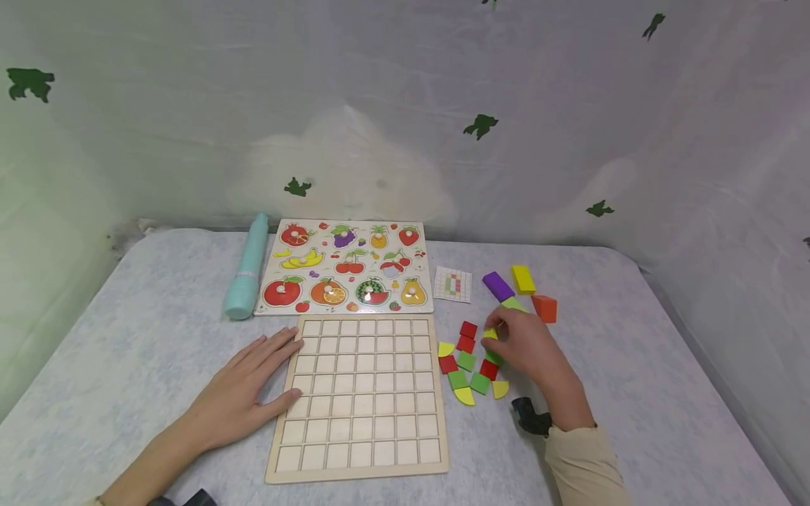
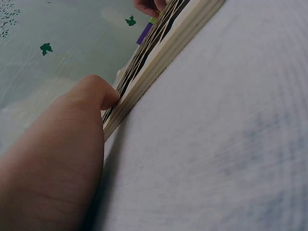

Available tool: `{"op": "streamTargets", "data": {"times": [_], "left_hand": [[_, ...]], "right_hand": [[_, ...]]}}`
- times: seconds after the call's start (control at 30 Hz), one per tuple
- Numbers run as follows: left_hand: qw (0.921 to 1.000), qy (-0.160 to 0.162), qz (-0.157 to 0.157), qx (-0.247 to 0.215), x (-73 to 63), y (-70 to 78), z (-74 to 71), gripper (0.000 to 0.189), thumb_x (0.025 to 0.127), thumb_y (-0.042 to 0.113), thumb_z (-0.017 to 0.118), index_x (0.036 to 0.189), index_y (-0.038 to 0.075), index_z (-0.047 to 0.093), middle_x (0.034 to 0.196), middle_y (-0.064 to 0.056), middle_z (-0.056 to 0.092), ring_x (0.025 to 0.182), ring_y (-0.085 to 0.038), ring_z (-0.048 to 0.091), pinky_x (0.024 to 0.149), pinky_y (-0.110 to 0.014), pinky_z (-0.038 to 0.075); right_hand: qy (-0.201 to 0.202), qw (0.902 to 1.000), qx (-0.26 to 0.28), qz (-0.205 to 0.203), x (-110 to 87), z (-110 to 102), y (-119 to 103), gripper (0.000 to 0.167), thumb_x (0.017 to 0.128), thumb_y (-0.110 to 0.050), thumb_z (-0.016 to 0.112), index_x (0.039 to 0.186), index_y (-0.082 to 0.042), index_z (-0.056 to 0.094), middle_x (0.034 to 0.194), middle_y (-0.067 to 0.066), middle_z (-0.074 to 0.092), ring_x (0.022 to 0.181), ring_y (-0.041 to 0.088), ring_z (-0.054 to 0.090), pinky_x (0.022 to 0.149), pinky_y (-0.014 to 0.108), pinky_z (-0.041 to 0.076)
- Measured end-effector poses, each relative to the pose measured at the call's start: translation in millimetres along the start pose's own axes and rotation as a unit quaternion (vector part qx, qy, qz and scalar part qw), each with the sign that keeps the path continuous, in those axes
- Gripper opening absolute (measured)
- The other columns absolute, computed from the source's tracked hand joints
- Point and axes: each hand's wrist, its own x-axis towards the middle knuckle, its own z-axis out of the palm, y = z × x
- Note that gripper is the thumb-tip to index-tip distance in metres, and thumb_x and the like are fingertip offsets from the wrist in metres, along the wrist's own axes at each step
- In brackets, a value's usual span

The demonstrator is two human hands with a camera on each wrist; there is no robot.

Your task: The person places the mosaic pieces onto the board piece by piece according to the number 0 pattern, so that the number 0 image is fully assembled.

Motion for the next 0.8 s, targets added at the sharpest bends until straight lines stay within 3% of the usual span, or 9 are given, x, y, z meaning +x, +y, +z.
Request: {"op": "streamTargets", "data": {"times": [0.27, 0.43, 0.57, 0.8], "left_hand": [[1.0000, -0.002, -0.004, -0.001, 0.5, 0.2, -1.6, 0.079, 0.093, 0.054, 0.069, 0.157, 0.015, 0.045, 0.168, -0.004, 0.034, 0.155, -0.021, 0.031, 0.128, -0.042, 0.021], [1.0000, 0.009, 0.003, -0.002, 1.1, 1.2, -0.8, 0.078, 0.092, 0.053, 0.070, 0.156, 0.014, 0.046, 0.166, -0.006, 0.036, 0.154, -0.023, 0.034, 0.126, -0.045, 0.024], [0.9999, 0.013, 0.006, -0.002, -0.1, 1.4, 0.1, 0.078, 0.092, 0.052, 0.071, 0.155, 0.013, 0.047, 0.166, -0.006, 0.037, 0.153, -0.023, 0.034, 0.126, -0.045, 0.024], [0.9999, 0.010, 0.004, -0.001, -1.8, 0.4, -0.4, 0.078, 0.093, 0.052, 0.070, 0.156, 0.013, 0.046, 0.167, -0.005, 0.036, 0.154, -0.022, 0.033, 0.127, -0.043, 0.023]], "right_hand": [[-0.007, 1.0000, -0.007, 0.001, 0.0, -0.8, -3.0, 0.033, 0.087, -0.025, 0.084, 0.111, -0.005, 0.072, 0.098, 0.008, 0.068, 0.092, 0.024, 0.060, 0.081, 0.041, 0.059], [0.006, 0.9998, 0.001, -0.016, -2.1, -2.1, -9.6, 0.033, 0.087, -0.025, 0.084, 0.112, -0.007, 0.073, 0.104, 0.009, 0.070, 0.098, 0.027, 0.063, 0.086, 0.045, 0.061], [0.018, 0.9987, 0.020, -0.043, -3.8, 0.7, -21.0, 0.031, 0.087, -0.028, 0.084, 0.110, -0.009, 0.075, 0.106, 0.007, 0.071, 0.100, 0.027, 0.067, 0.085, 0.044, 0.062], [0.039, 0.9930, 0.025, -0.109, -1.2, 14.6, -45.9, 0.028, 0.086, -0.029, 0.085, 0.108, -0.013, 0.077, 0.099, 0.001, 0.067, 0.087, 0.018, 0.063, 0.072, 0.029, 0.057]]}}
